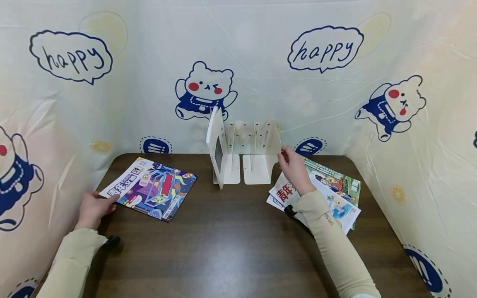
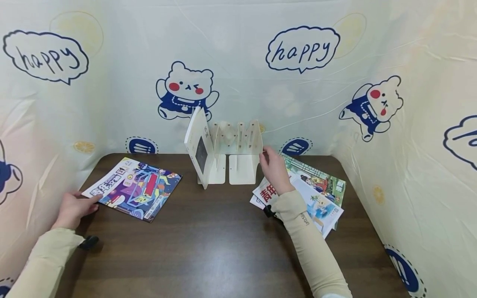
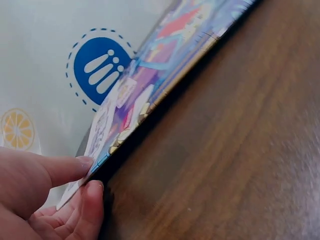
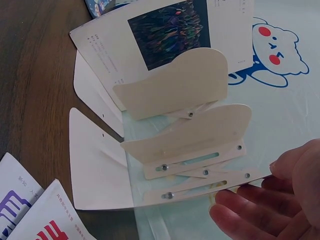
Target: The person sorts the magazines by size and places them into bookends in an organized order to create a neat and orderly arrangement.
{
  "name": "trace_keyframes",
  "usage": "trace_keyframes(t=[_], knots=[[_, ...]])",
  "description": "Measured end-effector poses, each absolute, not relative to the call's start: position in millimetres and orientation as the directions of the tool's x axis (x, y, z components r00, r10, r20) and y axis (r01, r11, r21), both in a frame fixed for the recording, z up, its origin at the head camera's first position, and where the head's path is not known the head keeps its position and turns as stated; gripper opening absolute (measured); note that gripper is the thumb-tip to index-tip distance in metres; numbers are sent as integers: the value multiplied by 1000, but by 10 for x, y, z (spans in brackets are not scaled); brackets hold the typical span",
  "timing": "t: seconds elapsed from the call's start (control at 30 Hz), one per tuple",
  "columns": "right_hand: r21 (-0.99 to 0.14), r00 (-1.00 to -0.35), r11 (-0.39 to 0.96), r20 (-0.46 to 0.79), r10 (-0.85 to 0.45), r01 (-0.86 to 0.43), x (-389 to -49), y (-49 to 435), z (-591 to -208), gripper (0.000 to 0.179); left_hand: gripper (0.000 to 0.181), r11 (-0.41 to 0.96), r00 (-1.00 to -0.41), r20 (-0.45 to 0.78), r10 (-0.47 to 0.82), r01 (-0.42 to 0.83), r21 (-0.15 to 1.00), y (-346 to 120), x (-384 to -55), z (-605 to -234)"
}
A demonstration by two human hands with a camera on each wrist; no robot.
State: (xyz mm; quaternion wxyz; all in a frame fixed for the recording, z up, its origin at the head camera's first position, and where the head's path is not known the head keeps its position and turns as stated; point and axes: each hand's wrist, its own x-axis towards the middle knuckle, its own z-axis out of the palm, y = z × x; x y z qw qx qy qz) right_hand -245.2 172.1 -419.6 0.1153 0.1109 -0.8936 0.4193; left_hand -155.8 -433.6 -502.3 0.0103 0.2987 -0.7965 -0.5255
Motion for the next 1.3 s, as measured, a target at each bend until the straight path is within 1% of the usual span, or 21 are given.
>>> trace_keyframes(t=[0.17, 0.23, 0.33, 0.37, 0.4, 0.57, 0.67, 0.77, 0.9, 1.03, 1.13, 1.2, 1.3], knots=[[-726, -949, 619, 295, -110, -298, -2454, 1725, -4198, 36, 87, 148, -824, -328, -462, -436, 888, -4329, -1546, -4973], [-729, -950, 618, 291, -111, -295, -2455, 1727, -4201, 36, 70, 91, -834, -339, -436, -416, 905, -4326, -1538, -4948], [-733, -952, 615, 285, -111, -291, -2455, 1730, -4206, 36, 34, 3, -859, -360, -365, -388, 922, -4333, -1519, -4908], [-733, -952, 615, 285, -110, -291, -2456, 1731, -4208, 36, 26, -23, -868, -368, -333, -383, 923, -4336, -1512, -4895], [-733, -952, 615, 286, -110, -291, -2457, 1733, -4210, 36, 22, -56, -873, -381, -305, -383, 922, -4339, -1509, -4882], [-725, -949, 620, 298, -108, -298, -2464, 1737, -4215, 36, 24, -218, -884, -438, -164, -401, 890, -4321, -1521, -4823], [-721, -946, 622, 305, -109, -304, -2472, 1735, -4215, 35, 31, -310, -879, -471, -79, -427, 850, -4290, -1548, -4798], [-720, -945, 623, 307, -109, -306, -2476, 1731, -4216, 35, 33, -374, -868, -497, -25, -453, 810, -4247, -1567, -4778], [-720, -947, 625, 304, -108, -302, -2476, 1729, -4209, 36, 38, -397, -871, -490, 20, -457, 796, -4178, -1569, -4768], [-720, -948, 627, 298, -110, -299, -2476, 1731, -4207, 36, 46, -388, -900, -432, 60, -420, 820, -4092, -1556, -4794], [-721, -950, 627, 293, -110, -296, -2475, 1732, -4209, 36, 49, -375, -917, -398, 42, -384, 844, -4018, -1556, -4821], [-722, -951, 628, 289, -109, -291, -2470, 1729, -4209, 36, 51, -372, -917, -399, 18, -377, 848, -3975, -1559, -4827], [-726, -954, 626, 281, -106, -284, -2460, 1727, -4211, 36, 65, -369, -909, -416, 8, -390, 844, -3936, -1567, -4835]])
